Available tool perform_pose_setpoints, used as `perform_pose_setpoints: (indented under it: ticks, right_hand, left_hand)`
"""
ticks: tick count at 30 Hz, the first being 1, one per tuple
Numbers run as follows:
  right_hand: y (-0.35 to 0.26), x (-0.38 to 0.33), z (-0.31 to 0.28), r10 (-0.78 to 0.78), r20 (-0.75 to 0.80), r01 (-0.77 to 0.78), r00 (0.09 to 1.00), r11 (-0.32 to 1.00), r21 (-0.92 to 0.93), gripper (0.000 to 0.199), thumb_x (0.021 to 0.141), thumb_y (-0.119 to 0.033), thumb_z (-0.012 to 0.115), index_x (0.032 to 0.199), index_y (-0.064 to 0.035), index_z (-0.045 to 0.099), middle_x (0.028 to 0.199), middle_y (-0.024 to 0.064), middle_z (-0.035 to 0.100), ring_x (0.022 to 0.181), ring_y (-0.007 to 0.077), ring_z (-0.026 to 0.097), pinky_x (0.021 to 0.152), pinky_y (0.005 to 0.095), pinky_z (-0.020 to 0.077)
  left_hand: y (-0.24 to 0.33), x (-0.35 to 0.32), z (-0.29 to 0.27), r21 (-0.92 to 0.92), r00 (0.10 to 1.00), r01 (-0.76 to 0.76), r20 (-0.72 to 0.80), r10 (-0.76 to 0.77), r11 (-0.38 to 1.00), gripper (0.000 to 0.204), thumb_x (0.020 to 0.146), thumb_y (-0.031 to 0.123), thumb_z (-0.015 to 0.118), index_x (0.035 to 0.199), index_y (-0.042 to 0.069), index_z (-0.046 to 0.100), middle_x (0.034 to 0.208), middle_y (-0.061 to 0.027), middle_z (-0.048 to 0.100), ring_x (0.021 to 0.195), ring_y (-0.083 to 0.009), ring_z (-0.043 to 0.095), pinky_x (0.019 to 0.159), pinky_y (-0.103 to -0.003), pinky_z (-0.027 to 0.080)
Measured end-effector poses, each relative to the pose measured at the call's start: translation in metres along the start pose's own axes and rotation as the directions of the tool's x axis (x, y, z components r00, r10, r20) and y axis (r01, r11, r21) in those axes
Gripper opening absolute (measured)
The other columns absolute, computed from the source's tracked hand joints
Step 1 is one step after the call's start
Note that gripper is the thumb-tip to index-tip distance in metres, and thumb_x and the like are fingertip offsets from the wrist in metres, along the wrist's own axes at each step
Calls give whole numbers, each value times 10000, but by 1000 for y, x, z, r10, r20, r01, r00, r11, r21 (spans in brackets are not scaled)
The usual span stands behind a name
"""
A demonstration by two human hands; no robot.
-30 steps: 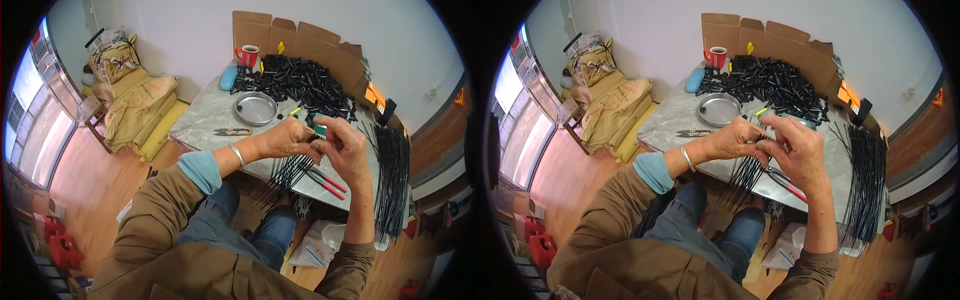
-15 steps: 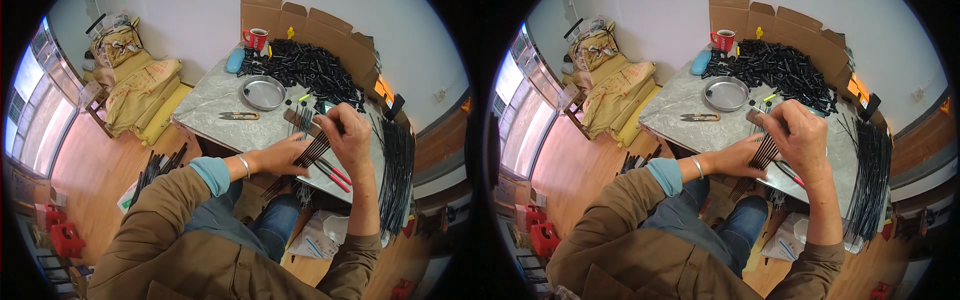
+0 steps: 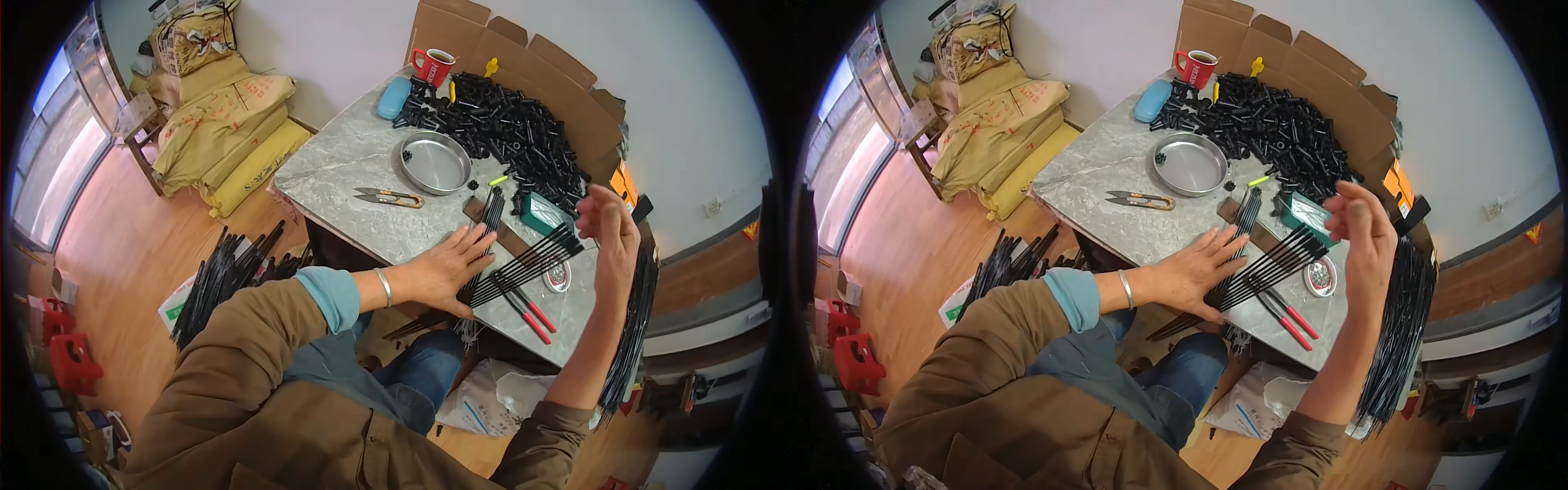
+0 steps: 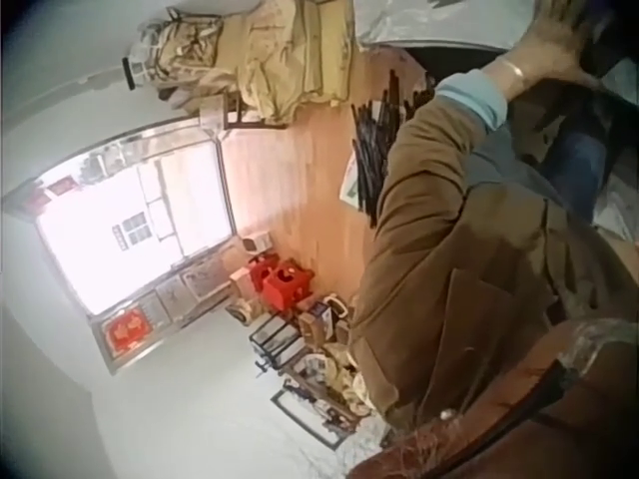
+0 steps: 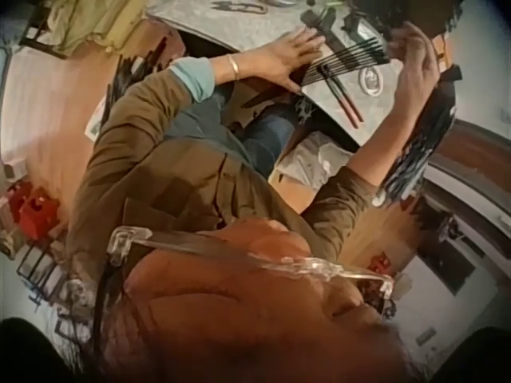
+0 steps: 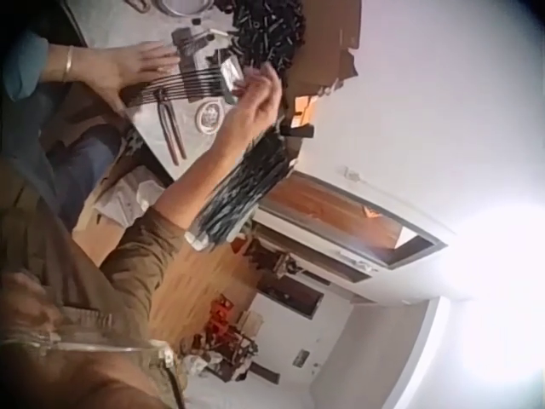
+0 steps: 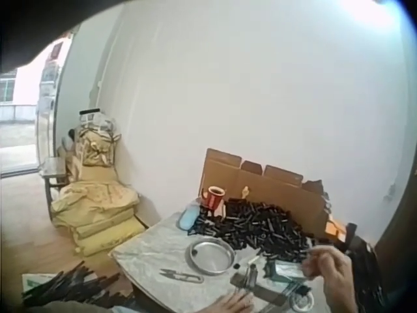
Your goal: The person is assembling black rods with plastic clips and using wire cutters to trim parts.
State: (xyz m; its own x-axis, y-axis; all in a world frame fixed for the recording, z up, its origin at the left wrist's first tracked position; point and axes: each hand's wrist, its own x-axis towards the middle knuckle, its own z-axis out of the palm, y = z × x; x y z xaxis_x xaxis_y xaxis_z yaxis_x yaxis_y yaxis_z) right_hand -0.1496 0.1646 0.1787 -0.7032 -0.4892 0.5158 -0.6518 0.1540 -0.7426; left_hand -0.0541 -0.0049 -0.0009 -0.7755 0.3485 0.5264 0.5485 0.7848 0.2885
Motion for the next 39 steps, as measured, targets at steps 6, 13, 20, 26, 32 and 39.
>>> perform_pose_setpoints:
  ticks: [6,13,20,26,32,39]
  right_hand:
    - [167,-6,-31,527,-174,-527,832,848,50,198,887,-200,601,929,-12,643,689,15,594,536,76,511,475,211,404]
    - [192,15,-16,285,-229,-363,931,652,-666,195,768,-248,683,916,-127,719,834,96,691,772,273,656,693,378,486]
    - [200,41,-13,333,102,-89,937,513,-853,158,755,-208,674,874,-107,703,832,110,674,789,278,652,700,375,489]
    - [205,42,-20,178,148,25,973,554,-832,63,771,-147,640,813,-102,655,874,63,644,856,289,627,704,403,483]
    - [208,41,-24,117,217,134,969,488,-863,56,756,-166,646,795,-127,653,836,31,615,841,253,609,714,390,490]
    - [215,41,-25,33,276,213,960,552,-806,62,750,-156,635,764,-97,649,811,46,619,822,255,608,706,386,494]
  left_hand:
    - [0,10,13,10,999,-7,42,7,1000,935,705,598,630,1307,-89,431,1440,-322,266,1378,-444,192,1127,-483,188]
    - [10,-11,2,-51,992,-17,122,24,999,946,744,609,602,1329,-104,393,1471,-288,232,1398,-410,171,1140,-453,172]
    - [5,-12,-9,-48,988,2,154,5,999,929,730,594,631,1318,-92,418,1466,-264,267,1395,-401,190,1139,-464,161]
    - [-6,-13,-19,-149,982,-12,187,40,989,941,731,578,643,1333,-96,385,1471,-266,256,1399,-384,193,1141,-448,166]
    - [-3,-11,-22,-127,976,-44,207,70,991,906,725,582,641,1327,-60,423,1471,-237,287,1398,-360,214,1134,-449,182]
    - [1,-2,-25,-73,937,-18,346,42,997,930,753,626,592,1334,-77,414,1476,-222,286,1409,-349,189,1141,-459,173]
